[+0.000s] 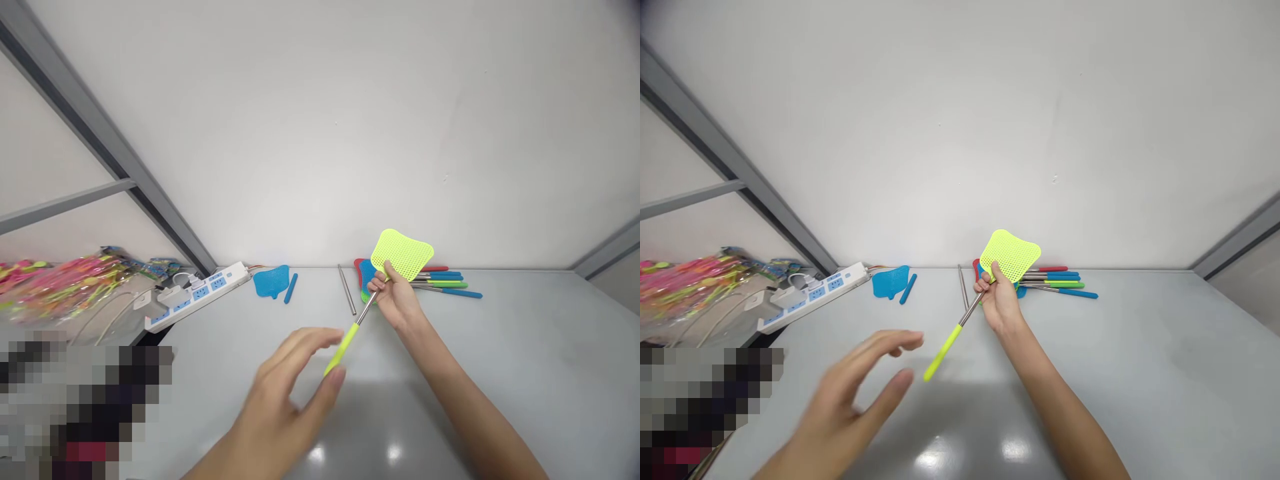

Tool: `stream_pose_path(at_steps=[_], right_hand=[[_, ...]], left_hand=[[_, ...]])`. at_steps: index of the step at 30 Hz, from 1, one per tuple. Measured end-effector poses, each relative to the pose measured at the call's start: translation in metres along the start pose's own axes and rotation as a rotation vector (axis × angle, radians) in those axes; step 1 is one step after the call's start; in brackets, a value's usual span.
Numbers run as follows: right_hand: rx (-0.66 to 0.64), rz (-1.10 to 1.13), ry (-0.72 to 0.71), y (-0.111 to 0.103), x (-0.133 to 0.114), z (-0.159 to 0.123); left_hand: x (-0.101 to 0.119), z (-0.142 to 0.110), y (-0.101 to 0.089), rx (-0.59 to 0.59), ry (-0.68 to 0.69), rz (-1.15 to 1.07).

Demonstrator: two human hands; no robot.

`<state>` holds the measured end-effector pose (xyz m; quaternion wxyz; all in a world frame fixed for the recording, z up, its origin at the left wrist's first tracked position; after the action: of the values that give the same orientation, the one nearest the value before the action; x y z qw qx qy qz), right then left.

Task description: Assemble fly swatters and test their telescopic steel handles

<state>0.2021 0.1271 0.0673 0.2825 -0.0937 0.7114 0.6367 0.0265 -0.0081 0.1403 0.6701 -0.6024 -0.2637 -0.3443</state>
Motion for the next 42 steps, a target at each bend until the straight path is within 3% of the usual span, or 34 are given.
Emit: stream_pose_path(at_steps=[4,7,9,13,21,29,34,42], right_hand=[[-0.031,0.08,0.069,0.008,0.004,-0.008],[-0.04,0.071,0.095,0.011,0.003,-0.012],[-0.065,0.062,0.133,0.015,0.003,-0.015],[-0.096,0.067,0.162,0.02,0.0,-0.016],[-0.071,0.048,0.12,0.016,-0.005,-0.012],[-0.064,0.056,0.14,0.014,0.012,-0.017],[-0.026,0.018,0.163,0.005,0.029,-0.019],[0.05,-0.025,0.164,-0.012,0.042,-0.016]], left_hand=[[-0.034,0.019,0.057,-0.341,-0.244,0.022],[-0.053,-0.001,0.091,-0.64,-0.438,-0.168],[-0.054,-0.015,0.104,-0.778,-0.551,-0.351],[-0.049,-0.018,0.107,-0.721,-0.63,-0.431],[-0.042,-0.004,0.107,-0.496,-0.596,-0.397],[-0.052,-0.009,0.113,-0.404,-0.623,-0.402],[-0.064,-0.016,0.122,-0.453,-0.705,-0.538],[-0.066,-0.015,0.129,-0.731,-0.842,-0.958]])
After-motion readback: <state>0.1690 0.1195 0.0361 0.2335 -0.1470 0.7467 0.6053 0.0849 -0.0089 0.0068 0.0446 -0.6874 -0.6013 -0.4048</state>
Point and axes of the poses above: each hand's wrist, its own z-axis towards the middle knuckle, its own y-axis out of the palm, x = y × z, the point moved 8 cm from there along z, towards the middle knuckle, and after that the axes turned 15 degrees about -y, right-handed, at the moved point
